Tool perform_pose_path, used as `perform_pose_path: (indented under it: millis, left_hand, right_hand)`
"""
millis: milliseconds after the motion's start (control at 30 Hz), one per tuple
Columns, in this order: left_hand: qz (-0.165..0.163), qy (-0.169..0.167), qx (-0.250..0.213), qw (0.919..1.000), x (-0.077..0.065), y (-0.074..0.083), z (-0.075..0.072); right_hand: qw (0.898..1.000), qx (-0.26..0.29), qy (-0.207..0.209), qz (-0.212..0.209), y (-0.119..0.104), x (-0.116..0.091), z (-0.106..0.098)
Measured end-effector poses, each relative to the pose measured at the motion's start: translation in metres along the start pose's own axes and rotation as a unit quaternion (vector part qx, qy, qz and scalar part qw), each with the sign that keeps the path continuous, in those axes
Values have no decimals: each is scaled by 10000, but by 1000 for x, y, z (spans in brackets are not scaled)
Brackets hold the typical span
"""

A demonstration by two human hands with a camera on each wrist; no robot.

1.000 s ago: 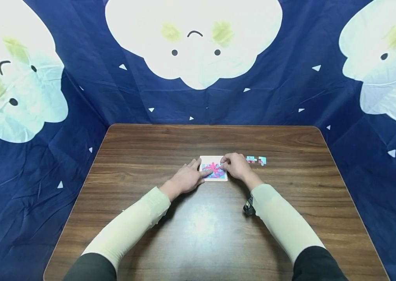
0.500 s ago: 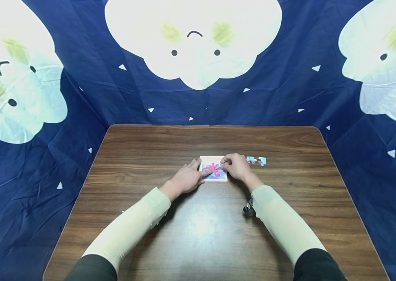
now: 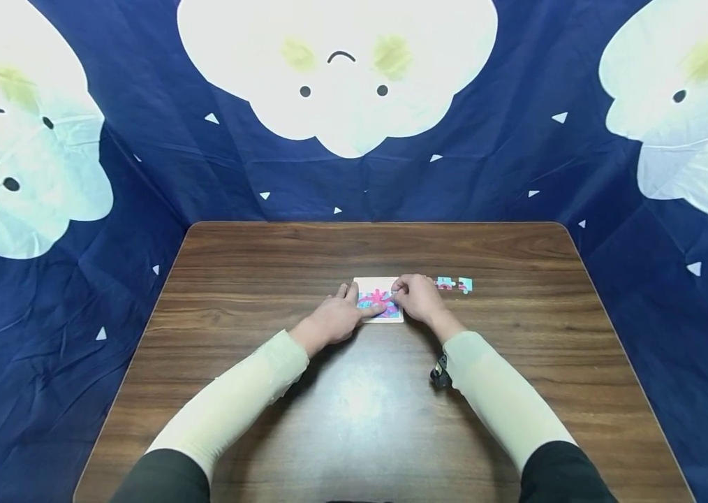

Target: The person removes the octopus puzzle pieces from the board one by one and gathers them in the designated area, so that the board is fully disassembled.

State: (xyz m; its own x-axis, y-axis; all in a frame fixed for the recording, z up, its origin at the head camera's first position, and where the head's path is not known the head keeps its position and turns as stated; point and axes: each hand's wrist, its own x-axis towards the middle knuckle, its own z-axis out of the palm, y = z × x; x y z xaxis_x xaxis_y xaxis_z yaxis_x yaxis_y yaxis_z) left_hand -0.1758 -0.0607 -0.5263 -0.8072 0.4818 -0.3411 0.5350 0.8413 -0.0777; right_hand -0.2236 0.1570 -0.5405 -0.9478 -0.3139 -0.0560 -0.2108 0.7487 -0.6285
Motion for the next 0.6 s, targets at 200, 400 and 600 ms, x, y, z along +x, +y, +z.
perform_pose_path:
  millis: [200, 400, 600]
  left_hand:
    - [-73, -26, -89, 9999, 0, 3, 1]
    - [-8, 285, -606, 9978, 1, -3, 10]
    - [212, 886, -687, 9935, -3, -15, 16]
  right_hand:
    - [9996, 238, 122, 134, 2, -3, -7]
    - [9972, 685, 99, 298, 6, -8, -23]
    - [9946, 987, 81, 318, 12, -21, -44]
